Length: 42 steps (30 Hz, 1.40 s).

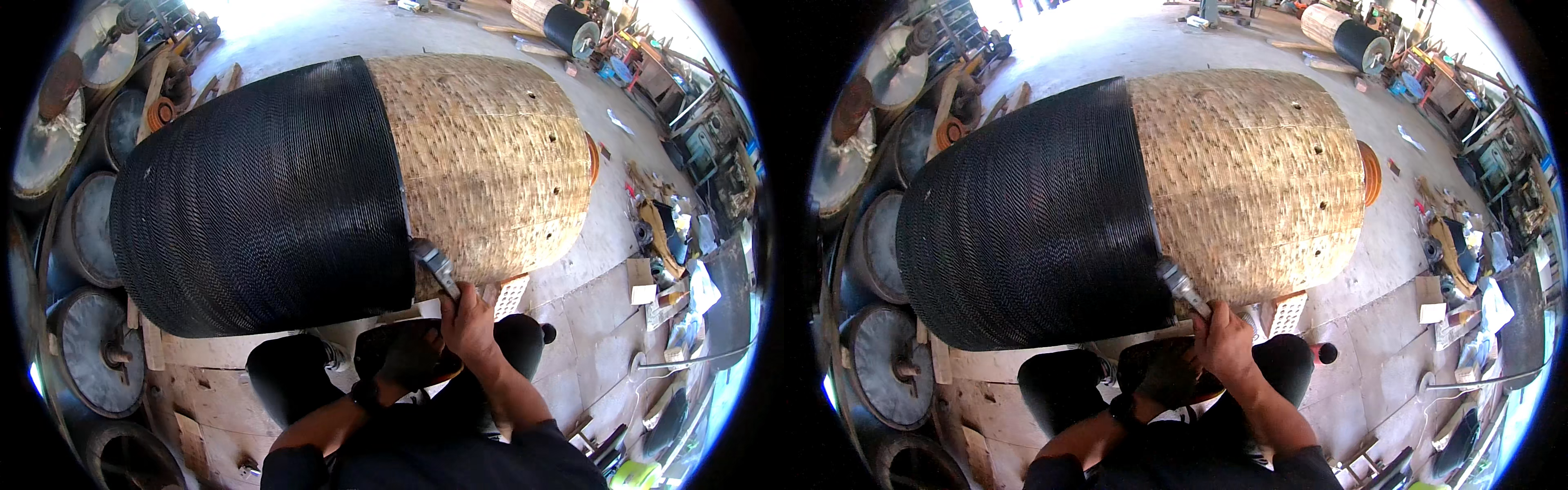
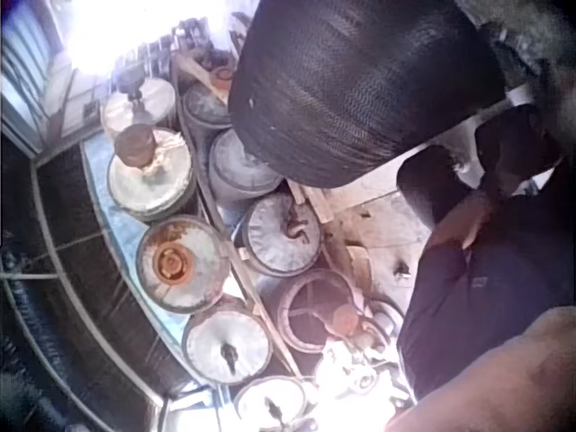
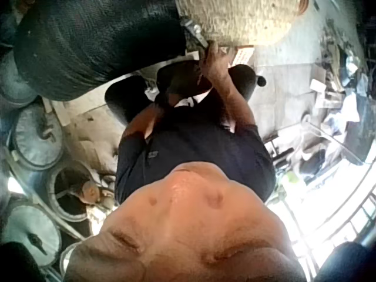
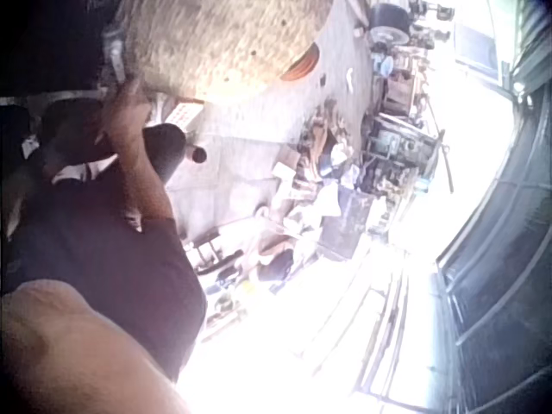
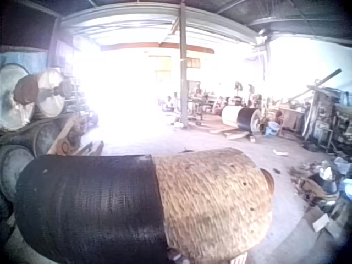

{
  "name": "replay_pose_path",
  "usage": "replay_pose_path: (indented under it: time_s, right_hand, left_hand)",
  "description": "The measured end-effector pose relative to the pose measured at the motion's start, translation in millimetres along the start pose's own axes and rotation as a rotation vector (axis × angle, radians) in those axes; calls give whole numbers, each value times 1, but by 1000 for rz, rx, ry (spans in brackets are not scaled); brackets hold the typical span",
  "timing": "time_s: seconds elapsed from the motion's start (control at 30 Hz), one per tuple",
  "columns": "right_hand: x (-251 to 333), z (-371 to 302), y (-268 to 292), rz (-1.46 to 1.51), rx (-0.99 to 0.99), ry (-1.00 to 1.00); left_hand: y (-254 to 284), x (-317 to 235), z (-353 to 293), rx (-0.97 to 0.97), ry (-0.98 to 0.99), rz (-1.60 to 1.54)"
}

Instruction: The person hammers the edge of a black mesh wrap onto a large cylindrical wooden object using a hammer.

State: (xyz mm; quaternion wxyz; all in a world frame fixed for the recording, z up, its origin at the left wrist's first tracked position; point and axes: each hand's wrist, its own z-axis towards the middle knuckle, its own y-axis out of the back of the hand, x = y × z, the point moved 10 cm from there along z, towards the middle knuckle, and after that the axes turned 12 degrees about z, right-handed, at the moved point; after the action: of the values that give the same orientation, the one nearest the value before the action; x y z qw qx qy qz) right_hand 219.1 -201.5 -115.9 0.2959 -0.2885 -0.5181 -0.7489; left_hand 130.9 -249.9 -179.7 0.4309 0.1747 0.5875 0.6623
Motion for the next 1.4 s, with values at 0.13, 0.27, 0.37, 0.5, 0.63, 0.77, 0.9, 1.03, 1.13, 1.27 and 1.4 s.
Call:
replay_pose_path:
  time_s: [0.13, 0.27, 0.37, 0.5, 0.63, 0.77, 0.9, 1.03, 1.13, 1.27, 1.4]
  right_hand:
    - [14, -10, 21, 199, -84, 100]
    - [34, -5, 24, 108, -121, 169]
    - [-16, -1, -4, 44, 5, -105]
    - [23, -12, 28, 201, -179, 151]
    - [26, -7, 17, 56, -52, 134]
    - [10, -3, 15, 66, -110, 60]
    - [43, -21, 40, 268, -310, 419]
    - [6, 11, 6, -28, -66, -34]
    - [19, -5, 24, 163, -106, -4]
    - [19, -21, 29, 275, -196, 215]
    - [4, 7, 1, -55, -9, -13]
  left_hand:
    - [1, 0, -1, -64, -16, -27]
    - [5, 1, -2, -114, 11, -21]
    - [18, -3, 0, -157, -17, 67]
    - [20, 3, -2, -60, 8, -51]
    - [33, 1, 2, -88, 18, -40]
    - [24, 7, 10, 111, 94, -125]
    - [52, 16, 7, -116, 98, -230]
    - [70, 50, 21, -199, 184, -114]
    - [137, 68, 19, -636, 52, 128]
    - [204, 97, 44, -783, -6, 345]
    - [221, 116, 59, -876, -28, 537]
